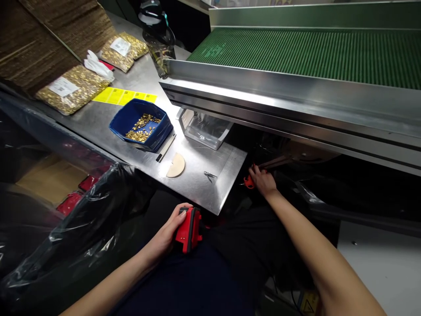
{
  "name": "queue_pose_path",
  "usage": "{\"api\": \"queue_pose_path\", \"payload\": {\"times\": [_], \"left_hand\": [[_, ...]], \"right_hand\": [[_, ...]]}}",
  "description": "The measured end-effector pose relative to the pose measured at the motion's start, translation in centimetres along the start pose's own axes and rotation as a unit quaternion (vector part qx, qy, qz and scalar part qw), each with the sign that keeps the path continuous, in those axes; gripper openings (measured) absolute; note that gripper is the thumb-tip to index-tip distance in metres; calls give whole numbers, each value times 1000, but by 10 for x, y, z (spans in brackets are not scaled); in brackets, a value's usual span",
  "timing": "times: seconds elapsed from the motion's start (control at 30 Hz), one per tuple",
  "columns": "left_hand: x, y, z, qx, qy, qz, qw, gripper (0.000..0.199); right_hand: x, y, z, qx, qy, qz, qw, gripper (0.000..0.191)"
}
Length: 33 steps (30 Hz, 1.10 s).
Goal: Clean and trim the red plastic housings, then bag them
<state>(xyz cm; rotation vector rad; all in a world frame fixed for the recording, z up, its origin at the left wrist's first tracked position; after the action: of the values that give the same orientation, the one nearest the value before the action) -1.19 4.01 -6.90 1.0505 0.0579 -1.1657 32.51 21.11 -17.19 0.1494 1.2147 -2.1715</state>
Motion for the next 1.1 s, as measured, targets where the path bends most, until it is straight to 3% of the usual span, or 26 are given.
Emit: {"api": "queue_pose_path", "payload": {"times": [0.73,1.1], "left_hand": [[3,-8,-3,7,-20,63,998,30],[3,-10,1,3,-26,70,997,31]], "right_hand": [[-6,3,11,-19,-1,-19,1000,51],[-6,-5,19,-19,18,-96,995,55]]}}
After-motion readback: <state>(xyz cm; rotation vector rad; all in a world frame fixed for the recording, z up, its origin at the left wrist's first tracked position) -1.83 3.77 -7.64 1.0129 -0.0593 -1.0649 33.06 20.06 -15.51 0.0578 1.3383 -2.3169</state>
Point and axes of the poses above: each hand's wrist, its own z-axis away from the middle knuckle, its own y-axis out of the palm, x = y × z, the point moved 3 cm from there along -z, towards the middle knuckle, and after that the axes turned 12 degrees about x, right-handed, at the moved point
